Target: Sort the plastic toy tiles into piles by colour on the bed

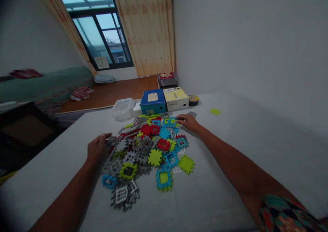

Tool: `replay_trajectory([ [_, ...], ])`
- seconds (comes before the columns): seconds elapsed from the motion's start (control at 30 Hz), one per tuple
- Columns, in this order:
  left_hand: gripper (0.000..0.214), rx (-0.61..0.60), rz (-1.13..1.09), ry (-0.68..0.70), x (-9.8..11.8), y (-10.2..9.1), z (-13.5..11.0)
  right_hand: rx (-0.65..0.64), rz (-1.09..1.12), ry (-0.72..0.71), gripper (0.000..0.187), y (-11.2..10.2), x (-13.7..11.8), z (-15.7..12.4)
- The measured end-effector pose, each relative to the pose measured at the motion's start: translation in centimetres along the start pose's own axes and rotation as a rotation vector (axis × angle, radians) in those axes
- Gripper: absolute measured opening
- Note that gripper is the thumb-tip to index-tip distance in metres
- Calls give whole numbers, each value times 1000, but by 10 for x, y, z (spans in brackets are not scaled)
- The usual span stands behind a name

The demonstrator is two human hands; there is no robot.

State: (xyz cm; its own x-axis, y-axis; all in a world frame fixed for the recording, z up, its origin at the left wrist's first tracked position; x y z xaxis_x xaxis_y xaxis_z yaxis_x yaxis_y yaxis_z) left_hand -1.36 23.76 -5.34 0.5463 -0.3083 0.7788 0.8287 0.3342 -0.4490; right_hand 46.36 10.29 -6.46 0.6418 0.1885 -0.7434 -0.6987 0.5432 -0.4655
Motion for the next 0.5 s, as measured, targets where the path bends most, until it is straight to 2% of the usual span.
replay_trajectory([
  [0.03, 51, -1, 3, -4, 0, 0, 0, 45, 50, 77, 29, -6, 6, 3],
  [0.1, 50, -6, 11, -9, 2, 0, -1, 213, 124, 225, 34, -26, 23, 6],
  [0.23, 49, -5, 3, 4, 5, 0, -2, 601, 175, 466, 26, -73, 61, 1],
  [0.4, 46, -11, 6, 7, 3, 2, -1, 792, 102, 578, 13, -113, 92, -6],
  [0.5, 49, -20, -5, -1, 1, 2, -1, 868, -8, 537, 13, -140, 105, -7],
])
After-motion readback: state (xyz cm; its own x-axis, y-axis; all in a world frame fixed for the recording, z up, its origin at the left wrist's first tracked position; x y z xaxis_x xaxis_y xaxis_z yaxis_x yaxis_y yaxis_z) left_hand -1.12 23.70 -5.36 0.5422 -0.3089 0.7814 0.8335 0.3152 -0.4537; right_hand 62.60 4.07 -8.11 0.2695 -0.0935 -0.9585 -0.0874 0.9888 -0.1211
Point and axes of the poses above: each hand's wrist, its own z-axis towards the middle knuckle, its own y-axis out of the palm, x = y × z, the point moved 5 cm from there along z, towards the middle knuckle, and after that the axes turned 11 degrees about x, right-handed, at the moved point
